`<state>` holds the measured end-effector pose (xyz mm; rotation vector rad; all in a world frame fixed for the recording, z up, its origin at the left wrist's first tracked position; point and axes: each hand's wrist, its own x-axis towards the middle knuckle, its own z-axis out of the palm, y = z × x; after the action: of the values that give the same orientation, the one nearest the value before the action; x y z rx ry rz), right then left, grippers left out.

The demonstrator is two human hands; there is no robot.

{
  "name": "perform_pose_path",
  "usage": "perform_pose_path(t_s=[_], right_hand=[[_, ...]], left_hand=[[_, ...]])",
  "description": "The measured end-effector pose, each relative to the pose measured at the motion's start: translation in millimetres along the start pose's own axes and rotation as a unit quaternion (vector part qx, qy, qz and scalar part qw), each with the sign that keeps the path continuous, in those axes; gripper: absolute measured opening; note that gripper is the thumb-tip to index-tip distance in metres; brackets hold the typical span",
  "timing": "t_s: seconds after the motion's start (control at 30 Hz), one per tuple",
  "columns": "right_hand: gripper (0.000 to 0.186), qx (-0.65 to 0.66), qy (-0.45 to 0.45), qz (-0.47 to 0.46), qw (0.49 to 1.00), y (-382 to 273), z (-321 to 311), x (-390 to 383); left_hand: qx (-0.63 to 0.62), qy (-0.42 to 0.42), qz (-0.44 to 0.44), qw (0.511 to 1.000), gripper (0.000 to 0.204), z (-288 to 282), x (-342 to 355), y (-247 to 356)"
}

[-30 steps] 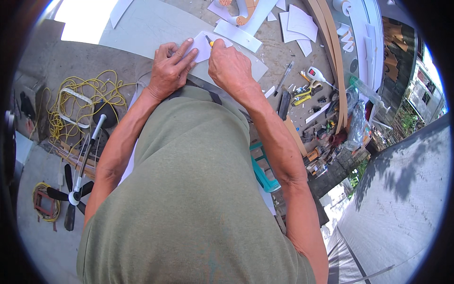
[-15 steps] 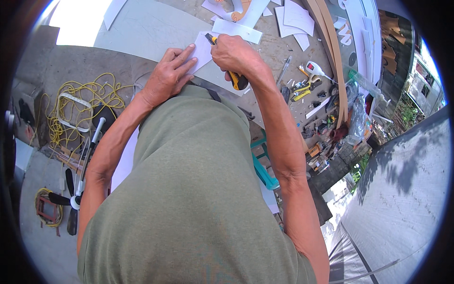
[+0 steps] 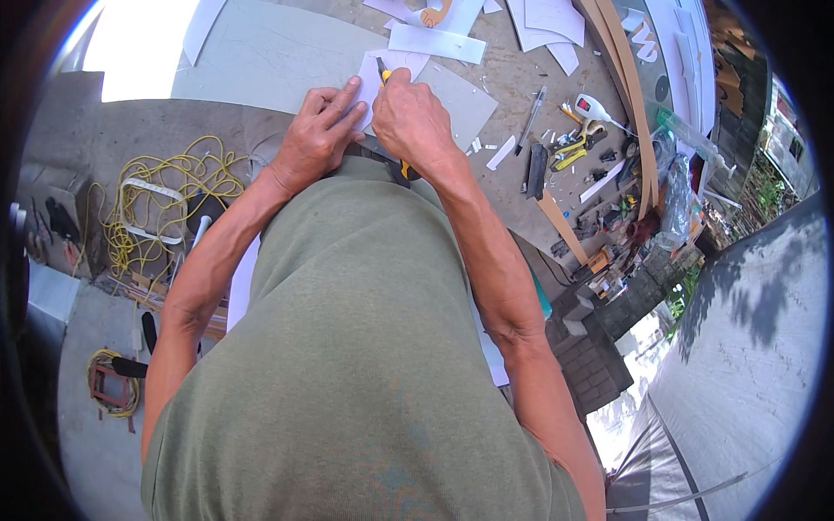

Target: Cut out shapes from a white material using a utility knife.

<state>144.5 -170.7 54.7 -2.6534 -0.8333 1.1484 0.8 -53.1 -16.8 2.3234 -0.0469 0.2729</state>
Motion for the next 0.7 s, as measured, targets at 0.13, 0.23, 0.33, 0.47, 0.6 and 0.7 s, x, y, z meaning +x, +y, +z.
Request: perform_pose_path(t_s=[0.13, 0.23, 0.33, 0.47, 0.6, 0.7], right_hand=[[0.035, 0.028, 0.005, 0.043, 0.999, -8.9, 0.5, -12.4], [0.034, 0.020, 0.021, 0.045, 0.999, -14.7, 0.3, -14.8], [0.035, 0.021, 0.022, 0.055, 0.998, -16.9, -2.2, -16.7], [0.035, 0.012, 0.018, 0.061, 0.998, -14.7, 0.4, -15.7], [0.035, 0.029, -0.006, 0.067, 0.997, -3.8, -8.1, -10.1], [0.033, -0.033, 0.010, 0.018, 0.999, -2.9, -12.7, -7.5]], left_hand=[[0.016, 0.007, 0.013, 1.000, 0.051, 3.5, -1.7, 1.5], [0.025, 0.015, 0.017, 0.999, 0.050, 4.0, 1.2, -1.3], [0.029, 0.019, 0.017, 0.999, 0.050, 5.4, 2.5, 0.3], [0.042, 0.025, 0.014, 0.999, 0.050, 3.9, 2.8, 0.7], [0.026, 0.038, 0.001, 0.999, 0.049, 2.1, 5.7, 4.6], [0.032, 0.015, 0.000, 0.999, 0.051, -9.8, 4.9, -0.7]])
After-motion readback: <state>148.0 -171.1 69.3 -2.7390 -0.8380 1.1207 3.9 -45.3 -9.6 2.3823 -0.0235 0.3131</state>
